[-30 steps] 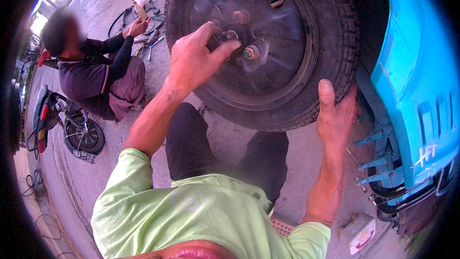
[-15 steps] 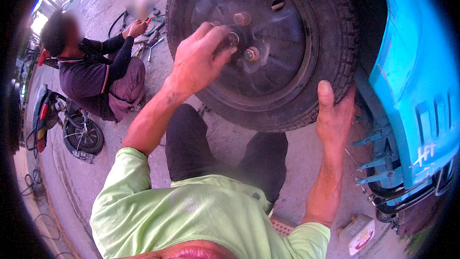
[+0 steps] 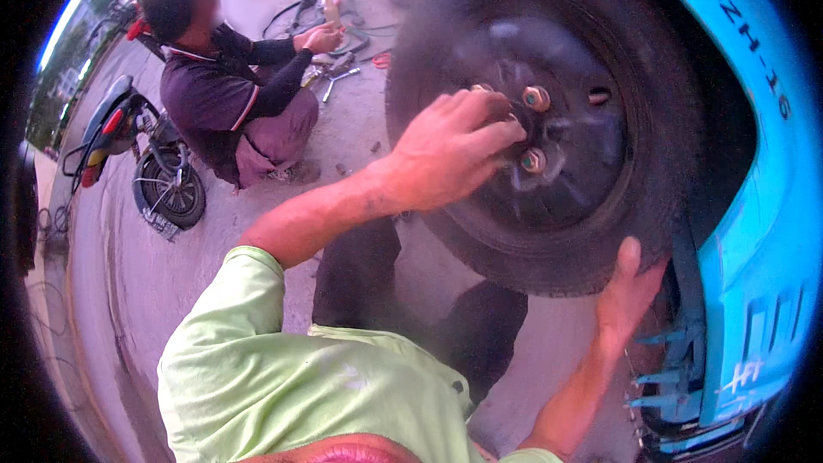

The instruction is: The person removes a wheel from a vehicle, cleans the axle and brake area, and then reattaches the wheel by hand and using a hammer to secure the lug nuts.

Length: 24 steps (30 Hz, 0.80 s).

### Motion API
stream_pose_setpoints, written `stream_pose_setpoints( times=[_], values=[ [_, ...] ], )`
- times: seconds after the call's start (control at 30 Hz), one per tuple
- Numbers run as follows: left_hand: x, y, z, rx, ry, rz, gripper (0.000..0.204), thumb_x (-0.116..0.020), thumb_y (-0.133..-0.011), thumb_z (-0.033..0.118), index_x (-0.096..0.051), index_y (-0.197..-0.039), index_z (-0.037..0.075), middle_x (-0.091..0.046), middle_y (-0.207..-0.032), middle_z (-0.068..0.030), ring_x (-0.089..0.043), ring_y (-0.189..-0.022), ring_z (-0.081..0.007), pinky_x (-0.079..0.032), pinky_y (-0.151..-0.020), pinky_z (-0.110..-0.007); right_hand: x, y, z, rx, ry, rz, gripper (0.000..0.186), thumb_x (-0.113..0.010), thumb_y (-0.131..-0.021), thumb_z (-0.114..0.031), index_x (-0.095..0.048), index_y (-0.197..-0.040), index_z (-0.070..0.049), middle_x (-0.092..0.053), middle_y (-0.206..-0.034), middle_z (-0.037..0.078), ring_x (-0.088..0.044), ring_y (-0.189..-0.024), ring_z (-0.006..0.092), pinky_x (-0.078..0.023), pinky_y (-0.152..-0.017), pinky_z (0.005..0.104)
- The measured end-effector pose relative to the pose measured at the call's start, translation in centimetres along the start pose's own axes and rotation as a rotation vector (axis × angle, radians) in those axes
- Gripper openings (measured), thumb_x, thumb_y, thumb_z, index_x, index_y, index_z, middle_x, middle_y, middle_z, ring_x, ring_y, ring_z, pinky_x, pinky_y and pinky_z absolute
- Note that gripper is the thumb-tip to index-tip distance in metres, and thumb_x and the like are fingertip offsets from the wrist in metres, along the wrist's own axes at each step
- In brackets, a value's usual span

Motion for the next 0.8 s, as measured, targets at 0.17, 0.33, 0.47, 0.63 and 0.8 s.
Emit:
stream_pose_setpoints(
  times=[0.17,0.33,0.47,0.63,0.8],
  values=[
    [-1.4,0.5,-2.5,0.451,0.041,-0.365,0.032,-0.078,-0.073,0.021,-0.058,-0.096,0.010,-0.058,-0.105,-0.0152,-0.062,-0.096,-0.0372,-0.050,-0.077,-0.044,-0.3,-0.3,0.2,0.015,-0.008,-0.006,0.100,-0.054,-0.088,-0.070,-0.033,-0.147,0.009,-0.043,-0.145,0.032,-0.045,-0.133,0.0417,-0.035,-0.110,0.0460],
    [-0.7,0.6,-0.5,0.006,-0.048,-0.136,0.034,-0.075,-0.075,0.020,-0.061,-0.105,0.012,-0.059,-0.104,-0.0135,-0.062,-0.091,-0.0354,-0.050,-0.077,-0.046,0.0,-0.3,0.3,0.032,0.013,-0.011,0.100,-0.054,-0.088,-0.069,-0.033,-0.147,0.010,-0.042,-0.145,0.033,-0.044,-0.133,0.0437,-0.033,-0.111,0.0470],
    [0.0,0.3,-0.5,0.173,0.015,-0.123,0.035,-0.075,-0.076,0.021,-0.061,-0.107,0.011,-0.060,-0.103,-0.0133,-0.062,-0.091,-0.0348,-0.050,-0.078,-0.045,0.0,-0.1,-0.3,0.079,-0.008,-0.016,0.098,-0.051,-0.090,-0.069,-0.033,-0.147,0.009,-0.044,-0.145,0.030,-0.046,-0.132,0.0399,-0.035,-0.110,0.0449],
    [-1.6,0.4,-1.1,0.179,-0.039,-0.249,0.032,-0.076,-0.077,0.022,-0.061,-0.104,0.010,-0.060,-0.104,-0.0137,-0.062,-0.093,-0.0348,-0.050,-0.077,-0.044,-0.1,0.1,-0.9,0.061,-0.045,-0.004,0.104,-0.052,-0.086,-0.075,-0.035,-0.146,0.008,-0.048,-0.140,0.032,-0.049,-0.128,0.0433,-0.037,-0.107,0.0482],
    [0.2,0.0,0.0,0.102,0.021,-0.087,0.028,-0.074,-0.079,0.021,-0.059,-0.098,0.009,-0.060,-0.106,-0.0143,-0.062,-0.096,-0.0361,-0.050,-0.080,-0.046,-0.2,-0.3,-0.5,0.078,-0.076,-0.046,0.103,-0.052,-0.086,-0.075,-0.038,-0.144,0.008,-0.049,-0.139,0.031,-0.051,-0.127,0.0425,-0.038,-0.107,0.0480]
  ],
)
Point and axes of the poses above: each hand's wrist, its own y-axis away from the middle knuckle, its own x-axis out of the back of the hand, z = x × y, the point moved 6 cm from there along -y, towards the middle knuckle
